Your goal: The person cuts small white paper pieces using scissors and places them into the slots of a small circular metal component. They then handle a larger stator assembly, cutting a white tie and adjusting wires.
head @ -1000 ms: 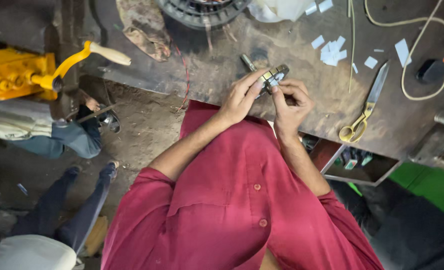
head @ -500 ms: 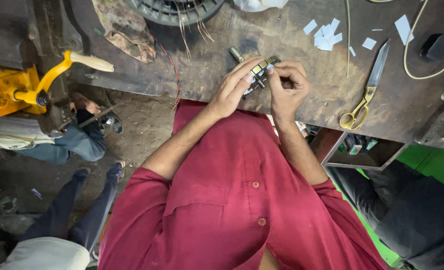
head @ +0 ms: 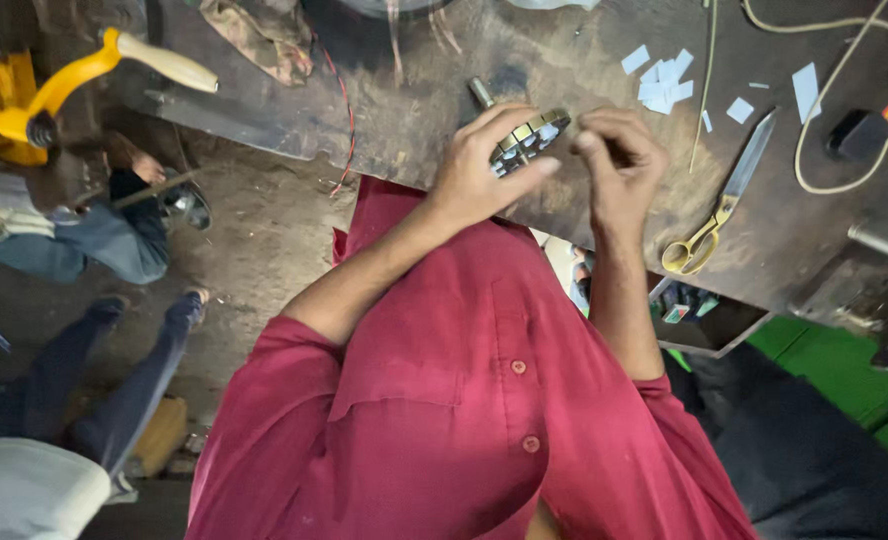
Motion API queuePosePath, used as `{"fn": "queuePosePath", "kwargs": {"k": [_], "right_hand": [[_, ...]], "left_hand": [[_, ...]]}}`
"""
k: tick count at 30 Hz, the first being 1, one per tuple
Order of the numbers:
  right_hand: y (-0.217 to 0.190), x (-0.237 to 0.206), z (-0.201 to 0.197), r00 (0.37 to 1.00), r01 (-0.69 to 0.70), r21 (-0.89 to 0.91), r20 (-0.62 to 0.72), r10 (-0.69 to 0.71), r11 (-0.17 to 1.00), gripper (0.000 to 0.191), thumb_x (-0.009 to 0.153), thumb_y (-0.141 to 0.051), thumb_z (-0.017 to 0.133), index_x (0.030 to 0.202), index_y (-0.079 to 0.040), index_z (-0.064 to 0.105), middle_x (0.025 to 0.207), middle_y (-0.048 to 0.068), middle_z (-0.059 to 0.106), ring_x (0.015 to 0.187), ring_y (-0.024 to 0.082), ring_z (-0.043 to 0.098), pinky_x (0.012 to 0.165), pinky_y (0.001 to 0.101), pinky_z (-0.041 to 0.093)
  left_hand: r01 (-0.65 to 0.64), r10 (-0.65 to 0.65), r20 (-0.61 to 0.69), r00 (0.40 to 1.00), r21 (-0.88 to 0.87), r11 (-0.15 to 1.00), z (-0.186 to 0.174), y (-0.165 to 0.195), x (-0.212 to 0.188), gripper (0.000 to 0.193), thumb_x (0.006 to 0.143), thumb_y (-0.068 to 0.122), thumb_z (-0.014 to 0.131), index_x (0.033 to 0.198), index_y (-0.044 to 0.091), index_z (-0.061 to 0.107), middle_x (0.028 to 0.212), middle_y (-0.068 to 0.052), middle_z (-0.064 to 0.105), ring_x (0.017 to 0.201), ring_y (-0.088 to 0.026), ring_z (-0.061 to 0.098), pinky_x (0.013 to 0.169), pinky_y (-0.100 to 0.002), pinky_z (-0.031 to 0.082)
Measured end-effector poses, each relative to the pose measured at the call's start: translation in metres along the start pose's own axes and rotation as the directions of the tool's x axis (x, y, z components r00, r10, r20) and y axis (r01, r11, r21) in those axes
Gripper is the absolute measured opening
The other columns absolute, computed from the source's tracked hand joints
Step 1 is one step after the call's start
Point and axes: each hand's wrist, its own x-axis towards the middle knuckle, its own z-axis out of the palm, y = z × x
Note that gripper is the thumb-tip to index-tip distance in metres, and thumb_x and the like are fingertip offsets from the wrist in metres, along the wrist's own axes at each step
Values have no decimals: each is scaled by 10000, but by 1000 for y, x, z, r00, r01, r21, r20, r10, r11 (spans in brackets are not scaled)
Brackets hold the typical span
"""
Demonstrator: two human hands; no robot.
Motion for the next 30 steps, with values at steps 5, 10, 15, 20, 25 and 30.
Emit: {"fn": "queuePosePath", "kwargs": {"k": [5,10,15,20,25,30], "right_hand": [[21,12,6,986,-73,-78,144,84,994,212,1074,-94,602,1220,30,695,1177,61,671,876,100,610,751,256,507],[30,12,10,971,-65,-81,225,82,995,250,1131,-183,581,1199,32,690,1119,62,656,896,110,593,779,255,492],[25,12,5,957,-94,-116,262,122,989,274,1143,-213,563,1220,28,669,1171,64,645,982,116,611,833,260,514],[20,15,9,951,-125,-190,258,172,974,293,1139,-247,570,1201,18,678,1175,62,645,956,109,589,816,263,501],[20,16,8,938,-180,-151,272,216,972,326,1139,-294,576,1191,16,662,1199,55,621,1026,116,605,851,264,537],[27,15,3,948,-117,-249,261,183,961,364,1150,-315,590,1210,32,681,1210,80,650,1054,137,593,899,269,487]], "left_hand": [[72,-58,-229,972,54,996,13,11,6,231,881,143,811,1061,32,719,1058,-108,739,948,-286,752,822,-358,603],[57,-57,-264,963,-5,998,13,-1,5,216,894,112,819,1068,45,709,1055,-104,737,962,-256,758,842,-348,610],[8,-15,-296,955,-24,1000,13,-9,3,404,879,115,837,1232,31,660,1111,-85,749,1031,-247,760,913,-343,613],[-37,43,-329,943,24,999,15,-19,1,485,907,109,866,1330,73,631,1140,-49,764,1050,-211,767,954,-321,599],[-24,55,-311,949,104,994,17,-26,-3,558,869,136,870,1360,100,609,1133,-51,749,1040,-236,738,1055,-389,562],[-29,44,-286,957,57,998,15,-31,-4,587,906,142,870,1417,126,583,1115,-33,737,1014,-201,730,1090,-397,553]]}}
